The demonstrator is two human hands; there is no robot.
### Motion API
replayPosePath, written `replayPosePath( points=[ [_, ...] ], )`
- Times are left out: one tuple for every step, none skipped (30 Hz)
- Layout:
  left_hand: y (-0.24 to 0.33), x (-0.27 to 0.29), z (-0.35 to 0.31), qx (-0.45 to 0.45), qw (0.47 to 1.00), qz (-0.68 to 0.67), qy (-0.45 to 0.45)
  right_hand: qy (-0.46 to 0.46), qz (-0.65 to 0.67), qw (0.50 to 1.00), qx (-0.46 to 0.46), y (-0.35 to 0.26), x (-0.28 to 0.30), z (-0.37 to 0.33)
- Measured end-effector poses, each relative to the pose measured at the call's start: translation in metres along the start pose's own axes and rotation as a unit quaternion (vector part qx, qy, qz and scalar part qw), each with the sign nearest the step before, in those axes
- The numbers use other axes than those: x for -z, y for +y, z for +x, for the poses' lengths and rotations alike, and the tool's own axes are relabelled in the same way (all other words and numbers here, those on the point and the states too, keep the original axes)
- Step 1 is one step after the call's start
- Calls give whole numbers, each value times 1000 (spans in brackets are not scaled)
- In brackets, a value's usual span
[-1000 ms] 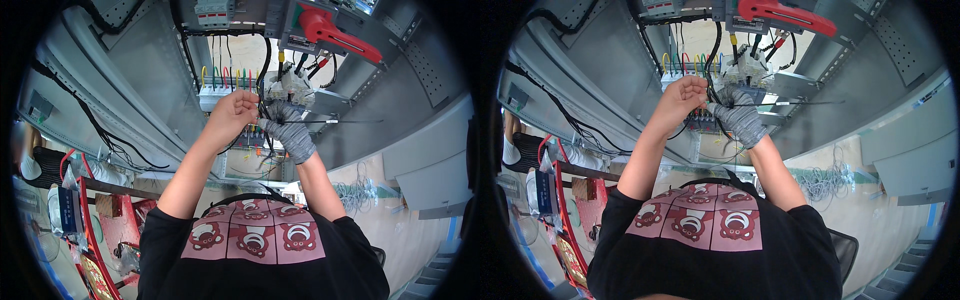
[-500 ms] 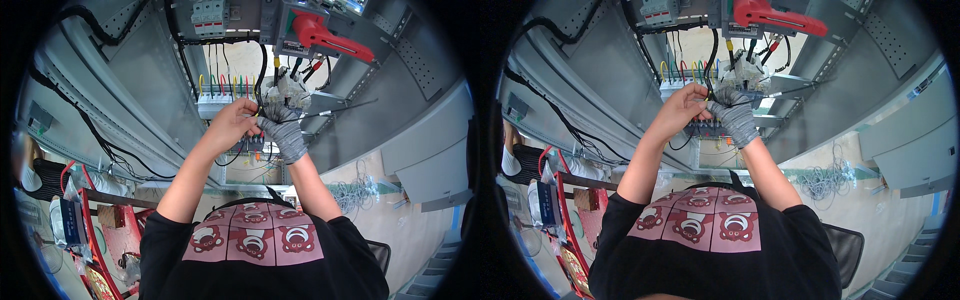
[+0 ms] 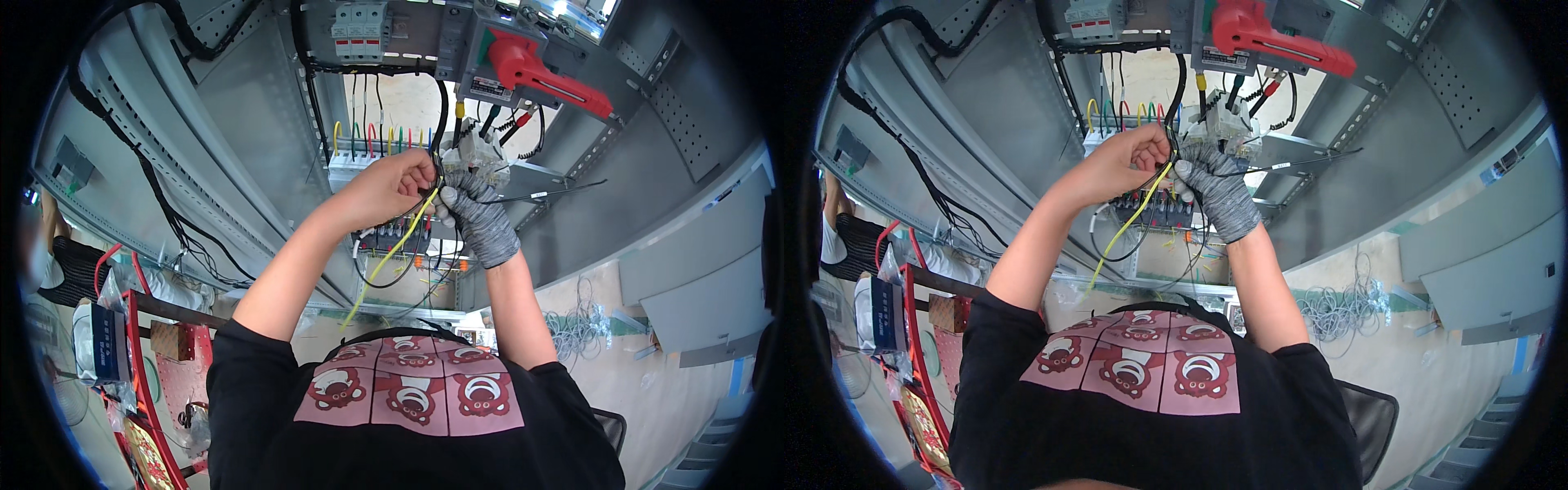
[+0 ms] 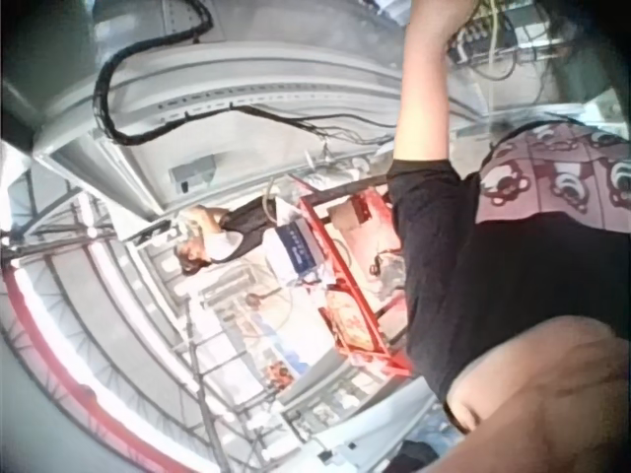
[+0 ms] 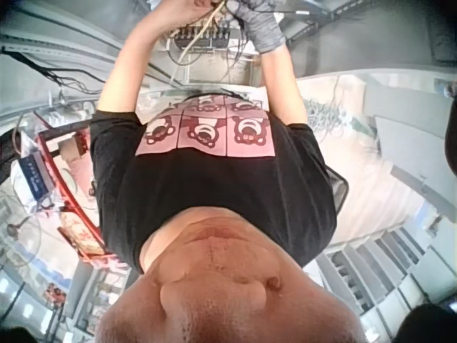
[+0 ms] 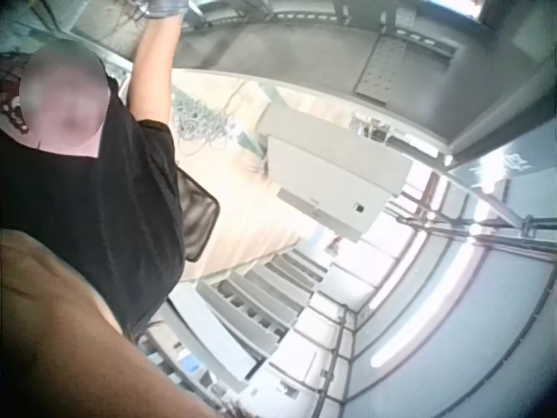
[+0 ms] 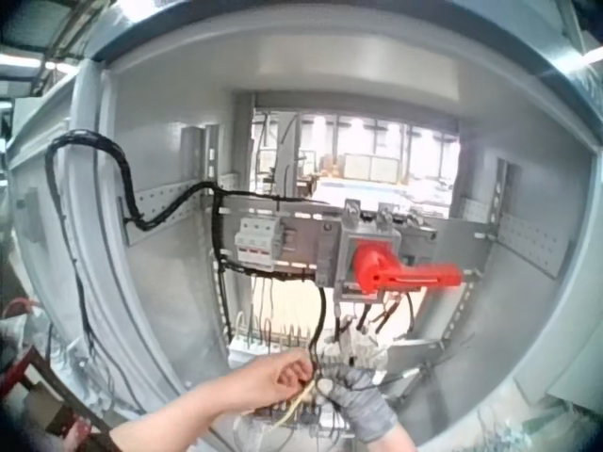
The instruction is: The person works inside an open electrical panel, stripping wire ends, inserting them into terminal blocks, and securing connections. They use pliers and a screwdriver to manipulate the wires and tighten terminals. The person also applies white heat-shrink tubing to wire ends and organizes the wiring within the panel.
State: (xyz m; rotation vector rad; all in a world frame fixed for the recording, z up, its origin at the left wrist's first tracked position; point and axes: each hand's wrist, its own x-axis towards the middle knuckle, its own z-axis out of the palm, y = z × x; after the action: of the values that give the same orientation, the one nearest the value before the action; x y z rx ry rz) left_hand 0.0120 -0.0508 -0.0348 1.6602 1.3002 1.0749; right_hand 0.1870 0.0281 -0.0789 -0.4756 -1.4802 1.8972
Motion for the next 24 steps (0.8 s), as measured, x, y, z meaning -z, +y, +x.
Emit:
replayPosePath(
  points=[
    [1, -1, 1, 3, 1000, -11, 0, -24, 6, 1000, 2, -2, 1, 2],
    [-4, -4, 2, -31, 999, -27, 20, -11, 18, 1000, -1, -3, -1, 0],
    [-10, -5, 2, -17, 999, -46, 18, 0, 27, 1000, -15, -4, 0, 0],
    [-14, -6, 1, -2, 998, -65, 17, 10, 36, 999, -28, -4, 0, 1],
    [-17, -7, 1, 13, 996, -83, 16, 20, 44, 998, -41, -4, 1, 1],
    [-18, -10, 0, 9, 997, -73, 21, 8, 76, 997, -32, -5, 0, 1],
    [-18, -9, 0, 8, 997, -71, 13, 21, 71, 996, -41, -4, 1, 2],
    [-18, -8, 0, 8, 998, -70, 6, 33, 66, 996, -50, -3, 3, 4],
    [-19, -8, 0, 9, 998, -69, 0, 45, 61, 995, -60, -2, 4, 5],
    [-20, -8, 1, 6, 999, -39, -6, 34, 73, 995, -62, 1, 5, 7],
    [-21, -7, 3, 2, 1000, -7, -12, 23, 71, 996, -56, 2, 7, 8],
    [-21, -6, 4, -2, 1000, 24, -18, 11, 68, 996, -50, 4, 9, 9],
    [-20, -5, 5, 7, 999, 48, -14, -1, 66, 997, -43, 5, 10, 10],
    [-19, -4, 6, 16, 997, 72, -9, -1, 59, 997, -47, 5, 11, 10],
    [-17, -3, 6, 25, 995, 97, -5, -1, 54, 997, -50, 5, 10, 11],
    [-15, -4, 7, 20, 991, 133, 17, -2, 48, 997, -53, 5, 10, 12],
    [-13, -6, 7, 15, 985, 169, 39, 1, -7, 999, -41, 4, 12, 13],
    [-11, -8, 7, 11, 977, 205, 60, 3, -60, 998, -28, 4, 14, 14],
    [-9, -11, 7, 12, 963, 256, 87, 5, -113, 993, -16, 4, 14, 14],
    [-7, -14, 5, 13, 945, 306, 113, 19, -145, 989, -2, 4, 10, 13],
    [-2, -16, 5, 10, 925, 356, 135, 38, -178, 983, 14, -1, 1, 10],
    [3, -18, 3, 23, 927, 348, 139, 56, -209, 976, 29, -4, -4, 8],
    [12, -19, -1, 36, 929, 340, 143, 66, -222, 972, 25, 1, -2, 9],
    [16, -23, -2, 44, 931, 333, 143, 81, -235, 968, 22, 10, 5, 11]
  ],
)
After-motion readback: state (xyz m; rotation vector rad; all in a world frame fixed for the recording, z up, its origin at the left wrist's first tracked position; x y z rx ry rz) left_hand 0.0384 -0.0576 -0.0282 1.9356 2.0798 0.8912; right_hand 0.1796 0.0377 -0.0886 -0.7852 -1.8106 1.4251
